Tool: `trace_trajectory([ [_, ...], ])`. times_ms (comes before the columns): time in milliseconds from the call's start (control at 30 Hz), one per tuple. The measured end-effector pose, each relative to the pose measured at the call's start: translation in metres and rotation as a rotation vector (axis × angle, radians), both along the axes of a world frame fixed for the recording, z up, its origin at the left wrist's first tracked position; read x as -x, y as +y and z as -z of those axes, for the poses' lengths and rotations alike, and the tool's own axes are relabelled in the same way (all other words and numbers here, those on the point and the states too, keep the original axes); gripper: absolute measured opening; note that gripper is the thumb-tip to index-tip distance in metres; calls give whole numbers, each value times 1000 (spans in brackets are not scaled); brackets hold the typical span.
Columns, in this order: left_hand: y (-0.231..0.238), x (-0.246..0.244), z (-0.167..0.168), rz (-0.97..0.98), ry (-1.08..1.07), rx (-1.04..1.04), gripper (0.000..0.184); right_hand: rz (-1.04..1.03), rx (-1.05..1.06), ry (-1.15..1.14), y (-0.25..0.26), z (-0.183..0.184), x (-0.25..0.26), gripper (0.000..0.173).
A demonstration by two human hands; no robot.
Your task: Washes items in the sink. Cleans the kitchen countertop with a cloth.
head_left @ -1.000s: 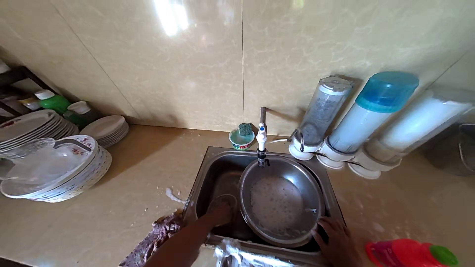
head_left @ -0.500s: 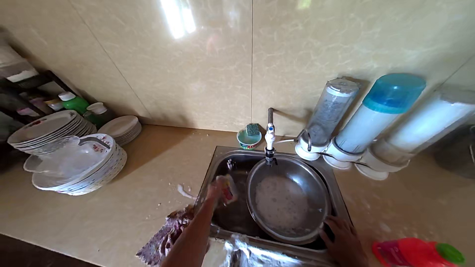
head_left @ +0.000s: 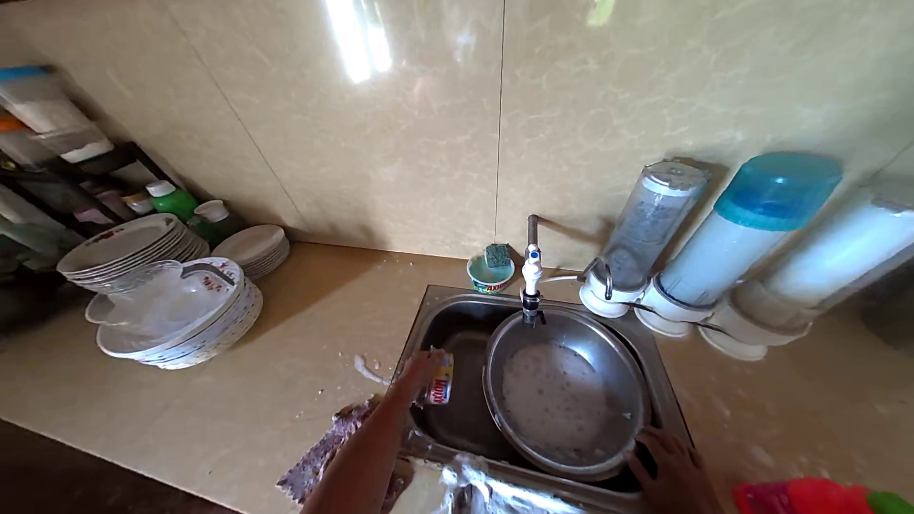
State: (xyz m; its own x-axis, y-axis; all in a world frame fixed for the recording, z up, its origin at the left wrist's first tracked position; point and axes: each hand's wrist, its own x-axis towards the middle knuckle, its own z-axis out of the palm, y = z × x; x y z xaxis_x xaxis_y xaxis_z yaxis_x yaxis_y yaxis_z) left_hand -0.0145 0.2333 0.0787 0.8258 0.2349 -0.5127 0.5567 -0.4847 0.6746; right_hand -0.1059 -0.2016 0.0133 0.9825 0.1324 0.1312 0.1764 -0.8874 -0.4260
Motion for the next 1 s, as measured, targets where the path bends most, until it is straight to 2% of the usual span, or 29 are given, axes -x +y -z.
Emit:
trace_trajectory([
  [67, -5, 1, -4, -5, -22, 26, 54, -9, 1, 2, 0, 0, -2, 40],
  [167, -9, -3, -40, 126, -150, -66, 50, -5, 15, -1, 0, 0, -2, 40],
  [267, -6, -9, -88, 391, -211, -416, 50, -2, 27, -24, 1, 1, -1, 40],
  [333, 5, -18, -99, 529, -127, -675, 53, -1, 29, -35, 1, 2, -1, 40],
  [400, 28, -31, -82, 588, -40, -817, 52, 0, 26, -42, -1, 3, -1, 41],
  [500, 65, -39, -53, 525, -23, -841, 50, 1, 21, -55, -1, 8, -1, 42],
  [600, 65, -19, -68, 467, -200, -884, 50, 17, 31, -66, 1, 8, -4, 40],
  [667, 62, 20, -80, 513, -200, -859, 45, 33, 35, -3, 3, 1, -4, 39],
  [733, 72, 76, -75, 572, 5, -738, 53, 46, 46, 90, 3, -5, -2, 40],
  [800, 85, 140, -48, 525, 105, -595, 70, 43, 52, 107, 3, -8, -4, 41],
  [833, 85, 170, -29, 479, 78, -558, 79, 36, 58, 109, 3, -8, -4, 42],
  [867, 82, 197, -7, 412, -49, -548, 79, 28, 68, 108, 2, -7, -5, 44],
  [933, 70, 228, 39, 233, -514, -583, 51, 16, 99, 123, 2, -6, -5, 45],
  [1000, 55, 234, 45, 89, -687, -525, 37, 15, 112, 140, 2, -7, -5, 45],
])
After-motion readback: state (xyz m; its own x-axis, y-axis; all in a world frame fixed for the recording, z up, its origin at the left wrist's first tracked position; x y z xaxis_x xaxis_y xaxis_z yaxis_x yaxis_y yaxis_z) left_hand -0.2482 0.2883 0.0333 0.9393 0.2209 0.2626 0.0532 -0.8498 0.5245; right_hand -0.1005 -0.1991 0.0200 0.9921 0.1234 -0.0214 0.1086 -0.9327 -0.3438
